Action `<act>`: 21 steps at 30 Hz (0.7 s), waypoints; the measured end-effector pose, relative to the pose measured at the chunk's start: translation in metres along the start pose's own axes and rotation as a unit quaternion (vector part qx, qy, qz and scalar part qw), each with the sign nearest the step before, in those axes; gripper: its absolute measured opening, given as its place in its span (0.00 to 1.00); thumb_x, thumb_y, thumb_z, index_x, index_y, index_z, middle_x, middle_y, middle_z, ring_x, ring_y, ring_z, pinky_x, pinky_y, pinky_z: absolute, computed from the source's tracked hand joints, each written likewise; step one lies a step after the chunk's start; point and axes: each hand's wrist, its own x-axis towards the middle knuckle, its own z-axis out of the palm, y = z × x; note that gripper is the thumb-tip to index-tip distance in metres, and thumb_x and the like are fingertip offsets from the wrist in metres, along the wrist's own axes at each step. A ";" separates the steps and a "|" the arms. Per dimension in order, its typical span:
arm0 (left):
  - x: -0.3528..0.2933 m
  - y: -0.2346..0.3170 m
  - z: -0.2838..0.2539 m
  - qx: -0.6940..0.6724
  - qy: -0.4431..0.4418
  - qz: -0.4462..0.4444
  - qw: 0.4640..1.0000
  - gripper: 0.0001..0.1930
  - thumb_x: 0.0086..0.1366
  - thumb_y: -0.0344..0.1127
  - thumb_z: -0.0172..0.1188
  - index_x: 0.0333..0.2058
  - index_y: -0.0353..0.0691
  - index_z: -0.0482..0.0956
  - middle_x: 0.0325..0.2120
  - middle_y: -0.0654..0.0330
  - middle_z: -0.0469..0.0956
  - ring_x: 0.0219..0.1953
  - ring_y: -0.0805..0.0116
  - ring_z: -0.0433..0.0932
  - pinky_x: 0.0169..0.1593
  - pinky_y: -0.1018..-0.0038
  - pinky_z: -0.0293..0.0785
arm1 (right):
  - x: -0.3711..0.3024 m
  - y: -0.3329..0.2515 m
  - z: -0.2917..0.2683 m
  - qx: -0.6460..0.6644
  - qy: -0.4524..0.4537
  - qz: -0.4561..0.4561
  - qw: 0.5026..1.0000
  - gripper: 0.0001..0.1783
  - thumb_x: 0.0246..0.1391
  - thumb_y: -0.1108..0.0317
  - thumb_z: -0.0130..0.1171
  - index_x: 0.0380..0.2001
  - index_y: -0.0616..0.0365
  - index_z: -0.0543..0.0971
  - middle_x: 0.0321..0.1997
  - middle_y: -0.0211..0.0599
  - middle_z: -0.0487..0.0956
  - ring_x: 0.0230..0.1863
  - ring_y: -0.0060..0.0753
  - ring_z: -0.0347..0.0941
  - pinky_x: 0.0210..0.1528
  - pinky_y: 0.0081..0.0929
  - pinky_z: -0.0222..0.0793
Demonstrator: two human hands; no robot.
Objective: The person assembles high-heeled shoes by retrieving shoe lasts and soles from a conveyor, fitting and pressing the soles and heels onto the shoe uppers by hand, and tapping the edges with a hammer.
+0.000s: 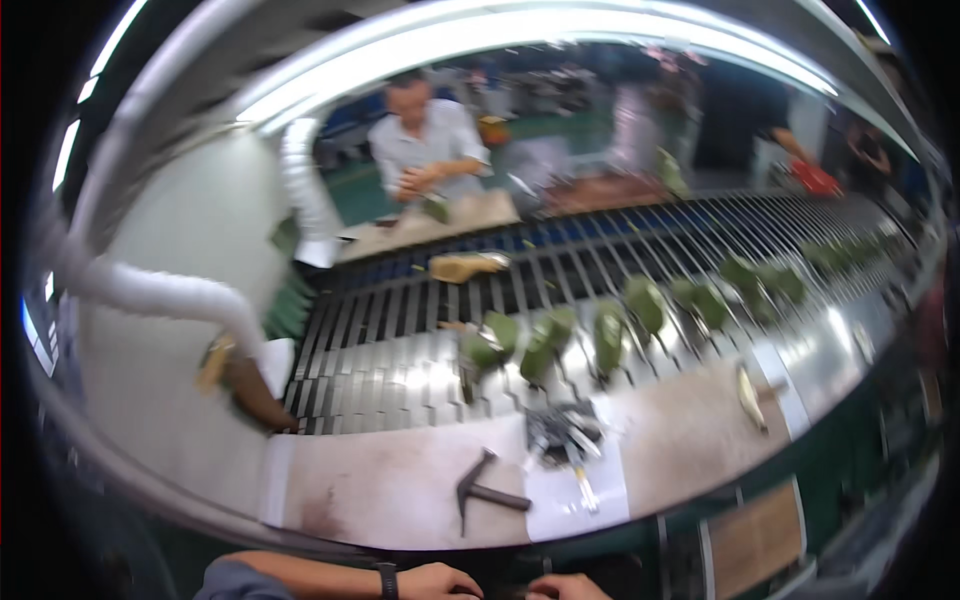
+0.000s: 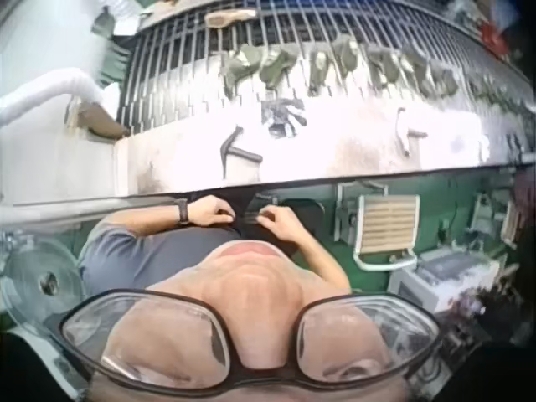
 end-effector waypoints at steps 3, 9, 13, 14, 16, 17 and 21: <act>-0.018 0.052 -0.007 -0.009 0.047 -0.025 0.999 0.17 0.70 0.46 0.65 0.44 0.37 0.88 0.39 0.46 0.87 0.42 0.49 0.87 0.48 0.61 0.81 | -0.032 -0.043 -0.036 -0.082 -0.112 -0.069 0.988 0.20 0.59 0.58 0.68 0.46 0.64 0.85 0.41 0.55 0.87 0.45 0.53 0.86 0.48 0.41 0.79; -0.059 0.154 -0.018 -0.038 0.128 -0.077 0.988 0.19 0.73 0.47 0.62 0.51 0.38 0.85 0.45 0.48 0.86 0.47 0.54 0.86 0.53 0.63 0.80 | -0.119 -0.219 -0.161 -0.251 -0.148 -0.234 0.928 0.23 0.59 0.57 0.67 0.51 0.63 0.83 0.49 0.56 0.85 0.51 0.59 0.81 0.54 0.45 0.76; -0.071 0.213 -0.018 -0.079 0.202 -0.094 0.972 0.22 0.75 0.51 0.61 0.56 0.41 0.83 0.48 0.51 0.86 0.50 0.59 0.85 0.56 0.68 0.78 | -0.133 -0.353 -0.259 -0.370 0.133 -0.446 0.804 0.26 0.50 0.65 0.77 0.52 0.60 0.82 0.50 0.45 0.86 0.50 0.47 0.84 0.54 0.39 0.80; -0.074 0.222 -0.014 -0.110 0.226 -0.106 0.962 0.22 0.74 0.51 0.62 0.57 0.41 0.83 0.49 0.52 0.87 0.50 0.61 0.85 0.57 0.68 0.78 | -0.140 -0.409 -0.274 -0.361 0.205 -0.486 0.769 0.30 0.47 0.68 0.76 0.55 0.62 0.81 0.54 0.49 0.84 0.55 0.52 0.81 0.58 0.42 0.76; -0.071 0.231 -0.015 -0.134 0.272 -0.088 0.949 0.20 0.74 0.48 0.64 0.56 0.41 0.84 0.47 0.54 0.87 0.47 0.65 0.85 0.54 0.70 0.79 | -0.136 -0.504 -0.309 -0.396 0.346 -0.579 0.622 0.35 0.46 0.72 0.75 0.60 0.63 0.77 0.60 0.52 0.81 0.58 0.57 0.79 0.63 0.45 0.73; -0.069 0.234 -0.018 -0.133 0.284 -0.090 0.945 0.20 0.73 0.46 0.64 0.56 0.40 0.84 0.46 0.55 0.88 0.46 0.67 0.85 0.53 0.70 0.80 | -0.127 -0.545 -0.321 -0.428 0.406 -0.587 0.555 0.41 0.46 0.71 0.74 0.66 0.61 0.73 0.66 0.52 0.76 0.65 0.58 0.73 0.67 0.47 0.69; -0.058 0.247 -0.034 -0.176 0.304 -0.067 0.934 0.17 0.72 0.39 0.66 0.54 0.38 0.84 0.44 0.57 0.88 0.44 0.70 0.85 0.52 0.71 0.81 | -0.103 -0.655 -0.399 -0.556 0.472 -0.530 0.432 0.54 0.49 0.66 0.72 0.78 0.48 0.57 0.79 0.49 0.62 0.78 0.58 0.56 0.79 0.46 0.52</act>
